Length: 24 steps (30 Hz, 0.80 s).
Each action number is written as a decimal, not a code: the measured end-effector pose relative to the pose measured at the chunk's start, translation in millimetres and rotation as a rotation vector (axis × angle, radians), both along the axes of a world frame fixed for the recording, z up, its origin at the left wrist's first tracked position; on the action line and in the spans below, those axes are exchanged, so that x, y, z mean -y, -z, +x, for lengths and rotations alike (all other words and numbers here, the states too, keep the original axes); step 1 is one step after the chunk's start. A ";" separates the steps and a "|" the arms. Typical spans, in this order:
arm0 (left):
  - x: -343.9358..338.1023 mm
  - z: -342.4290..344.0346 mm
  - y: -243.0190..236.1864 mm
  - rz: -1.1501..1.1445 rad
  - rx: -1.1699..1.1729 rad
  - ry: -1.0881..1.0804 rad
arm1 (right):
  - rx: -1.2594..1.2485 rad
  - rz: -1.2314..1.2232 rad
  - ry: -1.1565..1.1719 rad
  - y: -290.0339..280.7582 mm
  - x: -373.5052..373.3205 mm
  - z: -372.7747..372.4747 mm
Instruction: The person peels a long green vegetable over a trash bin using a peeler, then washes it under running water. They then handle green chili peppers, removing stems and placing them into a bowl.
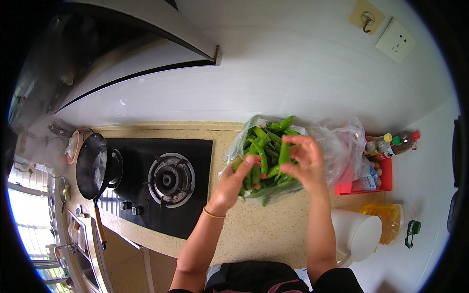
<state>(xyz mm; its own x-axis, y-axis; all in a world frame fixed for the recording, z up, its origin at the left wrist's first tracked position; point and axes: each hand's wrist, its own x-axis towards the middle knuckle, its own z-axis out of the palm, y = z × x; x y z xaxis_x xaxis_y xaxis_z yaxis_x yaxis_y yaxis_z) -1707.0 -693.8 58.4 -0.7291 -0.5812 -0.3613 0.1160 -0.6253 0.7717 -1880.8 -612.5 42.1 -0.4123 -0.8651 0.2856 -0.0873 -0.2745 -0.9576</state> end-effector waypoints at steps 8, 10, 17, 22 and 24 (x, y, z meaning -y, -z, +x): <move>-29.2 19.1 18.2 0.353 -0.165 0.067 | -0.065 0.162 -0.056 -11.4 -7.3 5.5; -33.7 31.6 19.9 0.461 -0.271 0.015 | -0.823 0.339 0.064 14.3 5.0 -19.7; -33.1 41.1 20.9 0.542 -0.438 -0.088 | -1.130 0.494 0.148 46.4 25.5 -10.5; -37.9 34.7 16.3 0.609 -0.463 -0.084 | 0.203 0.200 0.225 30.2 1.7 -23.1; -40.9 25.5 13.4 0.639 -0.456 -0.045 | 0.353 0.115 0.230 29.2 -12.0 -21.7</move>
